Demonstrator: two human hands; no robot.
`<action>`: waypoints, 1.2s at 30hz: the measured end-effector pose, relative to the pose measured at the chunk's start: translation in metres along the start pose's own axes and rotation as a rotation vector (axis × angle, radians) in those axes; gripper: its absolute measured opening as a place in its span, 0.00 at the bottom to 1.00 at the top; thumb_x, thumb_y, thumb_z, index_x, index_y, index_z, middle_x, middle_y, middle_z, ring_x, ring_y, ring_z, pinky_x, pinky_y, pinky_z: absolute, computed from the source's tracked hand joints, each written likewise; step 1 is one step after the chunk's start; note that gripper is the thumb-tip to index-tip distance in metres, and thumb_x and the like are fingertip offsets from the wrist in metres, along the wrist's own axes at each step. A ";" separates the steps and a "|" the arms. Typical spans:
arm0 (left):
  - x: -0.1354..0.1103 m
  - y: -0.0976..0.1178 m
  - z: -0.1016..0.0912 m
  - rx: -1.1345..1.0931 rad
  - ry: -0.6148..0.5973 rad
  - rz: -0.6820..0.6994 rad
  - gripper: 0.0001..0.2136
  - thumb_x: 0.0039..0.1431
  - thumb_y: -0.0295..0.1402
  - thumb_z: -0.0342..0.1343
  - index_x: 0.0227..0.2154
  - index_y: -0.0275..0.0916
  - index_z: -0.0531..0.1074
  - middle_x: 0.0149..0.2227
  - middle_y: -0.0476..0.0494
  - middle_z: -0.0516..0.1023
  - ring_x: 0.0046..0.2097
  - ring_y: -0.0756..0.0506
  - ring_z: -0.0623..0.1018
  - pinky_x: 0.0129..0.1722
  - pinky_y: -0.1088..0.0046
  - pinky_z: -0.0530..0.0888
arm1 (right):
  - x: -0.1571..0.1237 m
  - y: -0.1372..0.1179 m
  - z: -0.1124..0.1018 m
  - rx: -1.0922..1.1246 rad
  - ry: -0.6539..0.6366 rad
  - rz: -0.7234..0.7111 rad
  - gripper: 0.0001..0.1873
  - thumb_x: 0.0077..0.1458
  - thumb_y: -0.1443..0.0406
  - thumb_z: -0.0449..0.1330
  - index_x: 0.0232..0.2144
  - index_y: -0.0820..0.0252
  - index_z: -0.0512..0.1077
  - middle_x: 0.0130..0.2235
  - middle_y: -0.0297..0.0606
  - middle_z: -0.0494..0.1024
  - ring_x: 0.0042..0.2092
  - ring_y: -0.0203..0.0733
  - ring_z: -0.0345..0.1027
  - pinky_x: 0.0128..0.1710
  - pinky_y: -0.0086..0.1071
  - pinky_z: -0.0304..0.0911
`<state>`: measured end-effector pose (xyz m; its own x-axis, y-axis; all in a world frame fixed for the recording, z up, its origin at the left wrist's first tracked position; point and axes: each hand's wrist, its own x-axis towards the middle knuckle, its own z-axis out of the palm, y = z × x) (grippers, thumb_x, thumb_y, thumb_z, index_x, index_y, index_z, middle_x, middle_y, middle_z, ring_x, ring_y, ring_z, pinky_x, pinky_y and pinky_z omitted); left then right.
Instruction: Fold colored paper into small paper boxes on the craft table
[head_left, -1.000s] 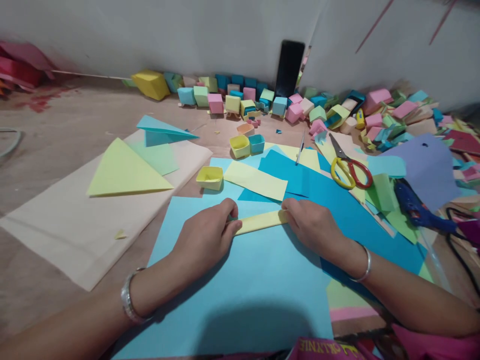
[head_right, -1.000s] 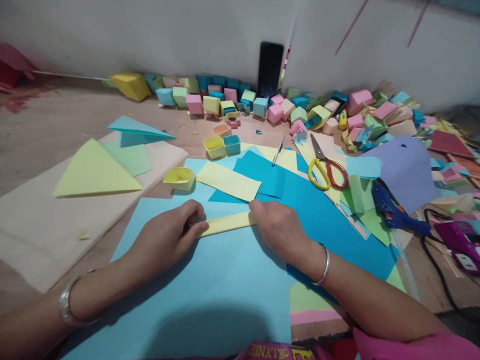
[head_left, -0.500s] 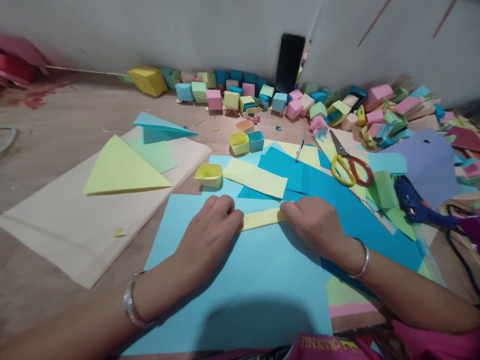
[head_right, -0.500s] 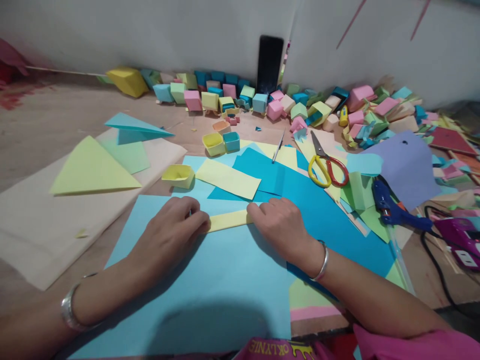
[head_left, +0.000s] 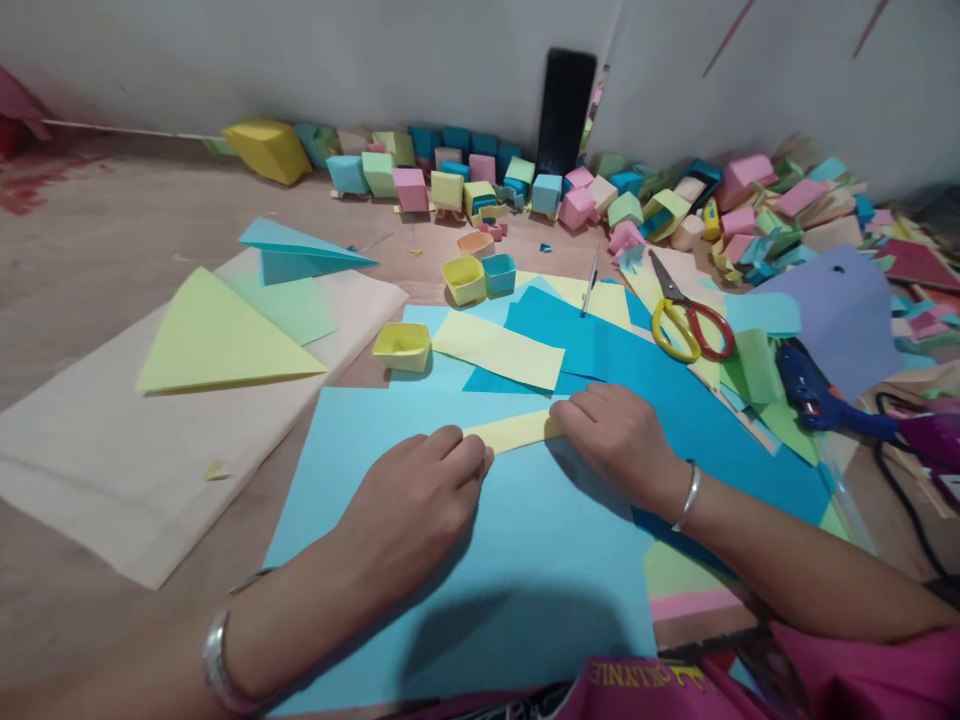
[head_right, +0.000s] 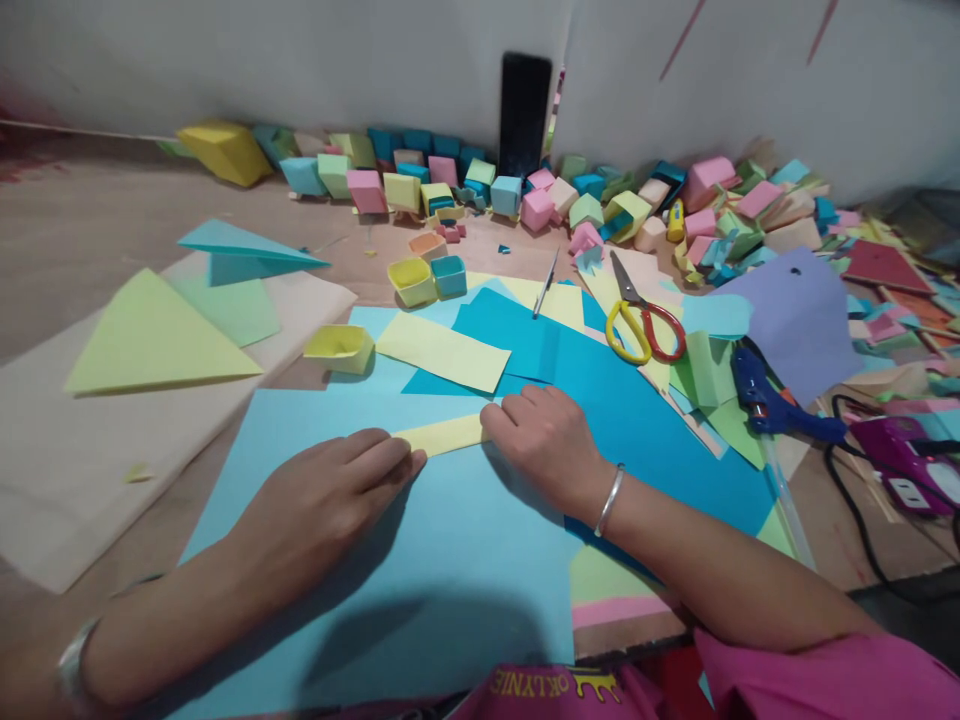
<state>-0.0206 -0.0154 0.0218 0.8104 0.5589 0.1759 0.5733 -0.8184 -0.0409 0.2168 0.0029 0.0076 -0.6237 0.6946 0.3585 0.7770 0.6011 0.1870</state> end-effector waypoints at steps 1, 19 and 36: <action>-0.002 0.004 -0.002 0.026 -0.005 -0.002 0.11 0.61 0.20 0.47 0.31 0.32 0.75 0.30 0.41 0.73 0.32 0.44 0.70 0.26 0.67 0.67 | 0.000 0.000 0.000 0.003 0.006 -0.001 0.14 0.59 0.74 0.51 0.22 0.60 0.67 0.21 0.35 0.64 0.28 0.39 0.47 0.28 0.35 0.40; -0.009 0.022 -0.007 0.277 0.042 -0.027 0.15 0.53 0.13 0.44 0.29 0.26 0.77 0.32 0.32 0.78 0.29 0.43 0.75 0.25 0.68 0.73 | 0.003 -0.001 -0.018 0.124 -0.216 -0.244 0.18 0.65 0.64 0.51 0.55 0.42 0.66 0.35 0.37 0.70 0.39 0.42 0.54 0.39 0.39 0.45; -0.009 0.020 -0.006 0.186 0.092 -0.058 0.18 0.54 0.12 0.40 0.27 0.27 0.76 0.32 0.32 0.77 0.29 0.43 0.74 0.23 0.66 0.71 | -0.016 0.032 -0.062 -0.035 -0.580 -0.061 0.25 0.57 0.73 0.57 0.53 0.43 0.68 0.27 0.36 0.70 0.31 0.41 0.57 0.30 0.37 0.36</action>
<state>-0.0173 -0.0375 0.0255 0.7656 0.5828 0.2722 0.6382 -0.7415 -0.2074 0.2564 -0.0132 0.0643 -0.6045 0.7679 -0.2118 0.7344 0.6403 0.2253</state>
